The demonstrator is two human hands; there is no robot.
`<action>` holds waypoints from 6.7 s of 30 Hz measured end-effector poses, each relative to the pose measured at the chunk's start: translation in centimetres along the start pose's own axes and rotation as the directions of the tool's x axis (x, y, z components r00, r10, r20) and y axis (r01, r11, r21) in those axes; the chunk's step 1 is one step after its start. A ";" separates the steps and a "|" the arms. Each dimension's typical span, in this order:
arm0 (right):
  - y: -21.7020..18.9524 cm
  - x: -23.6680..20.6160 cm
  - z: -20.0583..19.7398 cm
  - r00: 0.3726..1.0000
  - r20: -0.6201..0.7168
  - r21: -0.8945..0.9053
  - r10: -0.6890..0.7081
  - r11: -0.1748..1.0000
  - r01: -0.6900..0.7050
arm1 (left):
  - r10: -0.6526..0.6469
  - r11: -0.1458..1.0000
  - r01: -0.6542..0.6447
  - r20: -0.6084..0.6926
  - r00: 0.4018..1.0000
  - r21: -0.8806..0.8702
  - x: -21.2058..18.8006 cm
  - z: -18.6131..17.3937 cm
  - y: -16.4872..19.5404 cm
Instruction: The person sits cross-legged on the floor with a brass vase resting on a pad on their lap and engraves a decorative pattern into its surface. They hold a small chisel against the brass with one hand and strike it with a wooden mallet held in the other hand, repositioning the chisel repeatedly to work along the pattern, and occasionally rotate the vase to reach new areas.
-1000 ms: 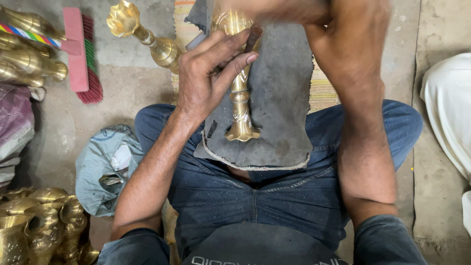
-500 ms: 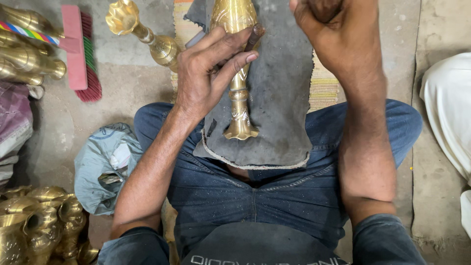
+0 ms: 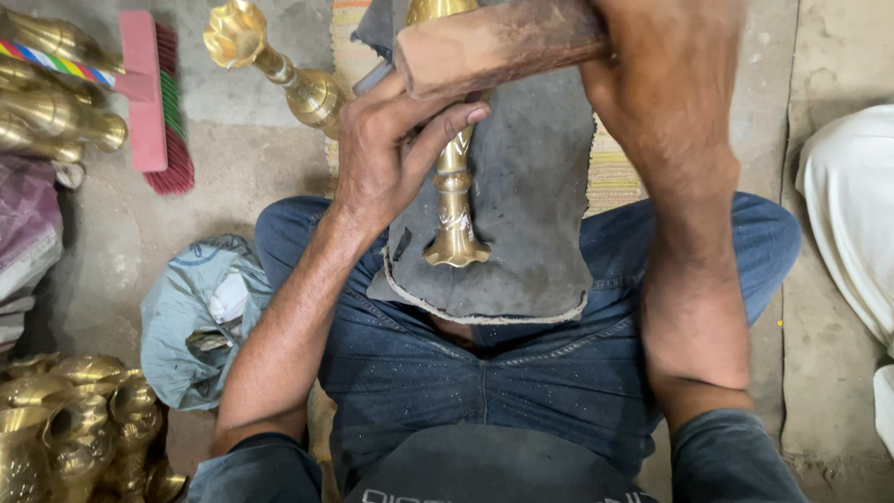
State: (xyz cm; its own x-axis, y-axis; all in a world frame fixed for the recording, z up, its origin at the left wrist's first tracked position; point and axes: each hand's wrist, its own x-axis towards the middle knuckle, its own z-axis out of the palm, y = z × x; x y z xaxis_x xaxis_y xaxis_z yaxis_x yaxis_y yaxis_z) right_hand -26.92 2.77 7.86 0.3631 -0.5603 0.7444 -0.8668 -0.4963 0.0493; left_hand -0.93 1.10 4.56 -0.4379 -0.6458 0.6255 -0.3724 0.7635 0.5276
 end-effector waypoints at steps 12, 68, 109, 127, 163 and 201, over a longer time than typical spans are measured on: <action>0.9 -1.4 0.9 0.996 0.061 0.162 0.064 0.984 -0.073 | -0.006 0.997 0.006 -0.002 1.000 -0.082 0.0 -0.3 0.1; 0.5 -0.7 1.1 0.975 0.130 0.274 0.179 0.939 -0.209 | -0.111 0.984 0.122 0.085 0.990 -0.129 -0.7 0.4 -1.0; 0.1 -1.2 -0.6 0.951 0.182 0.332 0.251 0.894 -0.300 | -0.100 0.993 0.106 0.109 0.989 -0.058 0.4 -0.3 0.0; -0.3 -0.8 -0.7 0.955 0.156 0.273 0.254 0.918 -0.289 | -0.058 0.998 0.058 0.122 0.991 0.000 0.4 -0.1 -0.5; 0.6 -2.2 0.3 0.876 0.307 0.371 0.372 0.801 -0.470 | -0.065 0.996 0.071 0.128 0.990 -0.047 0.3 -0.5 -0.6; -0.4 -1.5 -0.2 0.994 0.035 0.201 0.101 0.974 -0.106 | -0.067 0.993 0.076 0.099 0.993 -0.088 0.2 -0.9 -0.7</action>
State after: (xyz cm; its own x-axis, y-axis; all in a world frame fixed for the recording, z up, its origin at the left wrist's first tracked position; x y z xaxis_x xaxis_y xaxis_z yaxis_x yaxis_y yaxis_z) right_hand -27.19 3.95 6.80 0.2851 -0.6304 0.7221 -0.8142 -0.5568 -0.1646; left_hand -0.05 0.48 4.81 -0.4910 -0.6923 0.5287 -0.3307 0.7096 0.6221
